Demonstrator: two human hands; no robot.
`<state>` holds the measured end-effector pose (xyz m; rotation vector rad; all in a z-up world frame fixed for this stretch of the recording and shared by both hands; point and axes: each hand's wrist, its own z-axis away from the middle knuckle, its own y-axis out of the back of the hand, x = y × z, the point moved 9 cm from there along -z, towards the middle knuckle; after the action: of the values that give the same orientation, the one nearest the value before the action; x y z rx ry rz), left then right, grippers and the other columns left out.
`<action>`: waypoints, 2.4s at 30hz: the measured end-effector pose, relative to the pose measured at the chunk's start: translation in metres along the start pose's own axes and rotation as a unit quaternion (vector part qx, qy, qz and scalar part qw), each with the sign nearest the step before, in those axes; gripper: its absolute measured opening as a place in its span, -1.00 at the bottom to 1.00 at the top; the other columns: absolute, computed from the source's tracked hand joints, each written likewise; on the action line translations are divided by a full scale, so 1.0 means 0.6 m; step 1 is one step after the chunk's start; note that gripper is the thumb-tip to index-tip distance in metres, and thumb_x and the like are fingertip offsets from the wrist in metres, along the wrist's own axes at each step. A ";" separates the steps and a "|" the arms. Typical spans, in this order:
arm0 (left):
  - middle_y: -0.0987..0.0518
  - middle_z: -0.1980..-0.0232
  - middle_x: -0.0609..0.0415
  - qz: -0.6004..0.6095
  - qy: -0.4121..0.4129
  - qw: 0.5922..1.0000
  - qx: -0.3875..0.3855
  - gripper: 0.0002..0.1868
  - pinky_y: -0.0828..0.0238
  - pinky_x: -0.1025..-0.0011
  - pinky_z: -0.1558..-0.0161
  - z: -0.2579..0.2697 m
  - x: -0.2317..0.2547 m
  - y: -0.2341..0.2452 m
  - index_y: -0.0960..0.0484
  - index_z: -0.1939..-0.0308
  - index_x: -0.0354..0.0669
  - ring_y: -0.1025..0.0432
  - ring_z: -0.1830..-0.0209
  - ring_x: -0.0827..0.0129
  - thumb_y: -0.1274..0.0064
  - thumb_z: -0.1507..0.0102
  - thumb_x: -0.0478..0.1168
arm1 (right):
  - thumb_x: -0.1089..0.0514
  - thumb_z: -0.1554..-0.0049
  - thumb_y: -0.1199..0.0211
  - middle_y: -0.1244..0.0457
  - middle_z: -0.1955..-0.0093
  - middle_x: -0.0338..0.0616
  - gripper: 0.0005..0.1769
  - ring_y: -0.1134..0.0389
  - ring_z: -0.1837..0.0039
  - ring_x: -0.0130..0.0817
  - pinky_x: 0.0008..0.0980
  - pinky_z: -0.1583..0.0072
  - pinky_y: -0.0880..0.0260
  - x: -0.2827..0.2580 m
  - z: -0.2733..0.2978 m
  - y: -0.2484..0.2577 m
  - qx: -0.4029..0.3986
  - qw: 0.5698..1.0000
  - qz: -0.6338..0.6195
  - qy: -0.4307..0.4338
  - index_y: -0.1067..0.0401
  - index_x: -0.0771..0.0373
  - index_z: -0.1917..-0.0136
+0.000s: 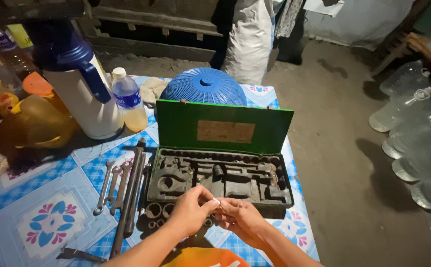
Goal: The person removes socket attachments and wrenches from an open green toolbox and lays them out in rows on the table in front of the box, sorting the sockets by size as they work.
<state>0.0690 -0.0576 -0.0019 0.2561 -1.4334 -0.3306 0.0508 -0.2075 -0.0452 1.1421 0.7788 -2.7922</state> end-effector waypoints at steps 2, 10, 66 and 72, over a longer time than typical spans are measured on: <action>-0.64 0.39 0.11 0.098 0.103 0.990 -0.025 -0.79 -0.42 0.36 0.39 0.011 -0.042 -0.012 -0.66 0.25 -0.23 -0.47 0.49 0.40 -0.26 -0.18 -0.15 | 0.02 -0.24 -0.18 -0.32 0.09 -0.26 -0.69 -0.28 0.09 -0.49 -0.42 0.00 -0.35 0.006 0.009 -0.007 -0.006 1.000 0.011 0.005 -0.48 0.27 -0.11; -0.59 0.40 0.14 0.121 0.249 0.960 -0.051 -0.74 -0.30 0.46 0.55 0.051 -0.119 -0.003 -0.68 0.24 -0.21 -0.41 0.60 0.47 -0.13 -0.27 -0.06 | 0.03 -0.10 -0.38 -0.32 0.29 -0.34 -0.81 -0.25 0.26 -0.56 -0.48 0.13 -0.33 0.054 0.015 0.034 0.098 0.981 0.162 -0.045 -0.52 0.18 0.18; -0.43 -0.45 -0.21 -0.128 -0.339 0.932 -0.013 -0.43 0.04 0.10 -0.49 0.065 0.182 -0.008 -0.38 -0.41 -0.19 -0.23 -0.50 -0.05 0.26 -0.42 0.04 | -0.35 -0.28 0.29 -0.15 -0.48 0.16 -0.16 -0.17 -0.48 0.06 -0.03 -0.44 -0.15 -0.037 -0.030 -0.156 -0.082 0.946 -0.306 -0.071 -0.17 0.37 -0.48; -0.36 -0.46 -0.11 -0.251 -0.206 0.946 0.015 -0.41 0.06 0.06 -0.41 0.026 0.052 0.054 -0.37 -0.44 -0.14 -0.21 -0.46 0.00 0.34 -0.41 0.05 | -0.47 -0.24 0.29 -0.17 -0.46 0.22 -0.01 -0.22 -0.42 0.06 -0.03 -0.36 -0.25 -0.060 -0.016 -0.129 -0.049 0.936 -0.337 -0.086 -0.19 0.47 -0.46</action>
<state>0.0593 -0.0386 0.0407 0.6093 -1.7767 -0.8161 0.0673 -0.1413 0.0070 0.6828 1.5071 -3.2507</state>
